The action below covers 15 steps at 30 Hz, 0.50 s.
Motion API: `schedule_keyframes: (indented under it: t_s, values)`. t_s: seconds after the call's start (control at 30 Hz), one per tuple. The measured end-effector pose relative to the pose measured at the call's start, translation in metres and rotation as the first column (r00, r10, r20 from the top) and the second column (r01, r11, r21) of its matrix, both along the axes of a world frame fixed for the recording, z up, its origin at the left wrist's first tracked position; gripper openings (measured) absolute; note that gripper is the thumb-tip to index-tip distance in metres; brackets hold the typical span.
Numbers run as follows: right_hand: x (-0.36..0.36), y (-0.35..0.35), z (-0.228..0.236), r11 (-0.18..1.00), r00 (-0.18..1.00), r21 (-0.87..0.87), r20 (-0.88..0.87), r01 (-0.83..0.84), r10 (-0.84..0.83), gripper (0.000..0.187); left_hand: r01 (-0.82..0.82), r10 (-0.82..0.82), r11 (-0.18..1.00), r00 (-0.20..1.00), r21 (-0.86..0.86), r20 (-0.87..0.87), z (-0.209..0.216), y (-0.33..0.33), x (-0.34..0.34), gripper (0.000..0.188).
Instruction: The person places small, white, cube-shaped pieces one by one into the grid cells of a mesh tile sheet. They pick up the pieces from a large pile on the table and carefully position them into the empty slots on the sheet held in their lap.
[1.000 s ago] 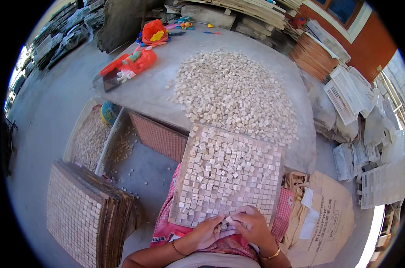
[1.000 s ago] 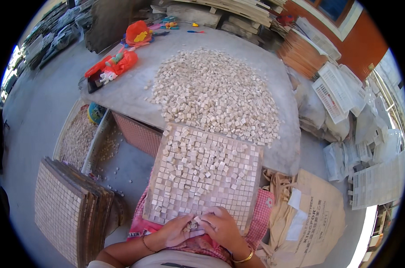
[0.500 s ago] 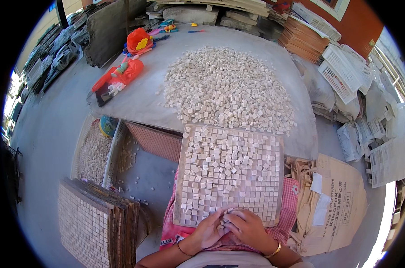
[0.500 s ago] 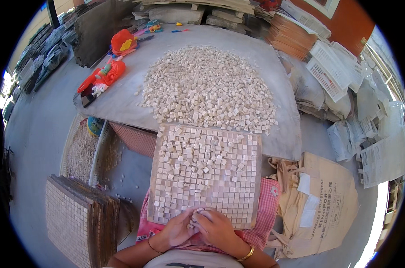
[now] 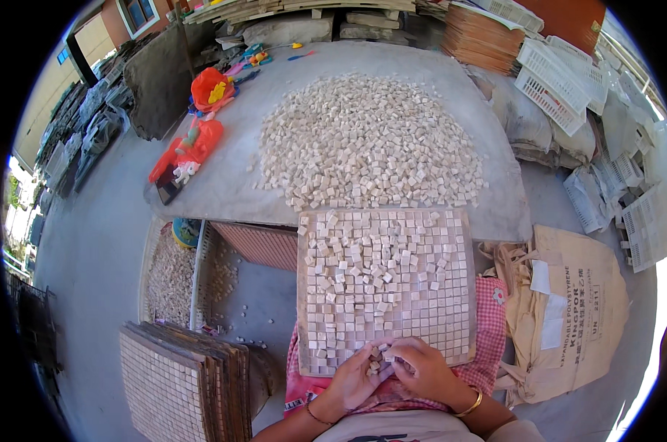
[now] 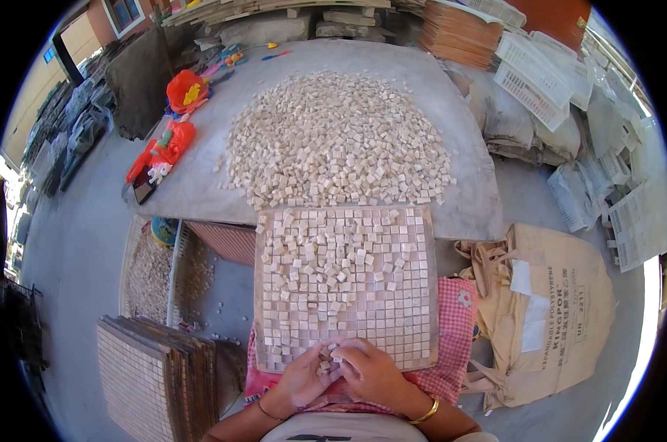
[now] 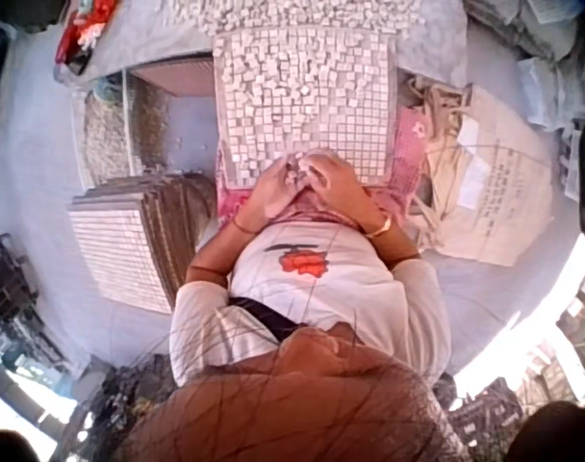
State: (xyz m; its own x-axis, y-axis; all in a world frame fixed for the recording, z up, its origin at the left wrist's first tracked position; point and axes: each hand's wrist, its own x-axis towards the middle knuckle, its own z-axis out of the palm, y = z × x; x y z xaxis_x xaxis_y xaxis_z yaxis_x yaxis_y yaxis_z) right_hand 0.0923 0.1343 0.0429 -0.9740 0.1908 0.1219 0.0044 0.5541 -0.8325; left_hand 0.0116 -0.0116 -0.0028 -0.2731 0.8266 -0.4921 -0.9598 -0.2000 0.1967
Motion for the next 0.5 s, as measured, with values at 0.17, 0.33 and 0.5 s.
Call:
schedule_keyframes:
  t_s: [0.17, 0.33, 0.5]
  values:
    - [0.002, 0.005, -0.004, 0.998, 0.998, 0.014, -0.025, -0.058, 0.058, 0.023, 0.014, -0.014, 0.999, 1.000, 0.036, 0.006, -0.008, -0.001, 0.001, 0.036]
    - [0.000, 0.005, 0.005, 0.994, 0.998, -0.097, 0.024, -0.054, 0.056, 0.023, -0.001, 0.001, 1.000, 1.000, 0.012, 0.021, -0.003, -0.003, 0.001, 0.032]
    - [-0.012, 0.016, 0.000, 0.996, 0.998, 0.062, -0.007, 0.056, -0.056, 0.018, 0.009, -0.011, 0.999, 0.999, -0.041, -0.048, -0.002, -0.021, -0.002, 0.025]
